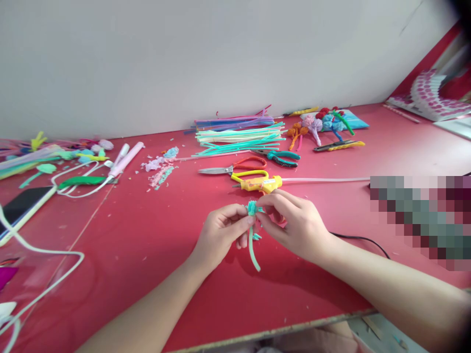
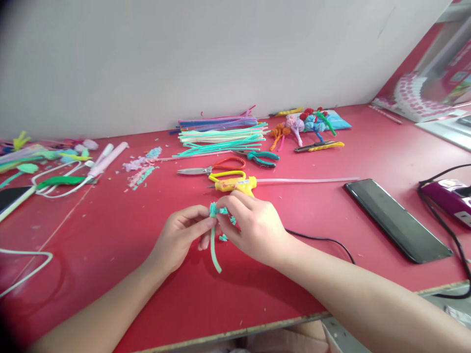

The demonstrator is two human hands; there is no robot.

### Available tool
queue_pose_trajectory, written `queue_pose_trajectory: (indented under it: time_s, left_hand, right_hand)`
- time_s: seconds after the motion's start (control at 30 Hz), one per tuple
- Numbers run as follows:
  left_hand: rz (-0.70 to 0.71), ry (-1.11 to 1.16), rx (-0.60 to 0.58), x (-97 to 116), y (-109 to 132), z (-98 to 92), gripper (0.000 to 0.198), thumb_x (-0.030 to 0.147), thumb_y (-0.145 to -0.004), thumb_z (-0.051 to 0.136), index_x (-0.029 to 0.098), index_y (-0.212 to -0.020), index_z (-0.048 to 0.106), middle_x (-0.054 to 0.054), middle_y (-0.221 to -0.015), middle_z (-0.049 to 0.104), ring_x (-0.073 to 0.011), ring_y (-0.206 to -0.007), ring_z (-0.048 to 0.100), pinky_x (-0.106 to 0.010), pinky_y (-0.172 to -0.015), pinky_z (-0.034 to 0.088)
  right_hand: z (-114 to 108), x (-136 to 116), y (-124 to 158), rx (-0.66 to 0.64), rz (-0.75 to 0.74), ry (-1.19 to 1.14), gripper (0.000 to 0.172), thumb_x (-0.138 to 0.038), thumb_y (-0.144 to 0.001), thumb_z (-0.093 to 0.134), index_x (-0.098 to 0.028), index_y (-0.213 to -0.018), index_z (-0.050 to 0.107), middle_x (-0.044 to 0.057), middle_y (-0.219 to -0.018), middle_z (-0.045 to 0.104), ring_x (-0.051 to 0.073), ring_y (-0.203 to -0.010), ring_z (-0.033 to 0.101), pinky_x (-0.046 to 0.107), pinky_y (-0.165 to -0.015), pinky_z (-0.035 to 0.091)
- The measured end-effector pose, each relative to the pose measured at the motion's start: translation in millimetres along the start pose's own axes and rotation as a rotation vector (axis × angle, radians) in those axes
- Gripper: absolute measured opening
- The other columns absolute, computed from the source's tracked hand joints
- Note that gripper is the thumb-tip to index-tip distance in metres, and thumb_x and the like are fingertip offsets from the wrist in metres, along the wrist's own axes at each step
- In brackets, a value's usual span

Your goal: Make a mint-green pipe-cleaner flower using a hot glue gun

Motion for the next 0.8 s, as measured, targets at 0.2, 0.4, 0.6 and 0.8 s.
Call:
queue_pose_trajectory:
  time_s: [0.2,0.4,0.6,0.8]
  left_hand:
    - [-0.007,0.003,0.004,-1.3,-0.5,-0.9,0.018,0.03,-0.08,0.065,0.015,-0.07,0.062,0.003,-0.052,0.056,-0.0069,-0.042,0.049,-0.018,-0.044,0.04]
    - [-0.007,-0.001,-0.002,-1.7,-1.1,-0.1,0.018,0.03,-0.08,0.065,0.015,-0.071,0.062,0.003,-0.051,0.056,-0.0065,-0.041,0.049,-0.018,-0.043,0.04]
    - [-0.026,0.005,-0.014,-3.7,-0.6,0.1,0.018,0.031,-0.082,0.063,0.015,-0.075,0.063,0.004,-0.048,0.053,-0.0053,-0.037,0.044,-0.016,-0.036,0.034]
    - [-0.07,0.175,0.004,-6.1,-0.9,-0.5,0.017,0.032,-0.083,0.06,0.015,-0.081,0.063,-0.003,-0.072,0.066,-0.0038,-0.036,0.046,-0.016,-0.032,0.031]
  right_hand:
    - [0.6,-0.6,0.2,-0.006,-0.003,-0.001,0.009,-0.018,-0.088,0.051,-0.018,-0.096,0.056,0.003,-0.077,0.061,0.01,-0.062,0.056,0.022,-0.055,0.044]
    - [0.2,-0.7,0.0,-0.003,-0.005,0.017,0.008,-0.019,-0.089,0.051,-0.019,-0.095,0.056,0.003,-0.076,0.061,0.01,-0.061,0.055,0.022,-0.055,0.043]
    - [0.4,-3.0,-0.1,-0.008,-0.024,-0.005,0.009,-0.018,-0.088,0.05,-0.018,-0.096,0.055,0.003,-0.078,0.061,0.011,-0.062,0.055,0.022,-0.056,0.044]
    - [-16.0,19.4,-6.8,0.048,0.073,0.047,0.008,-0.021,-0.087,0.05,-0.019,-0.091,0.057,0.003,-0.078,0.061,0.012,-0.063,0.054,0.023,-0.058,0.042]
Point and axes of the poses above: each hand's wrist, its own y-axis away from the middle knuckle, its own z-axis out of the palm, x = y × z, the point moved 10 cm from there along -y, towards the middle knuckle
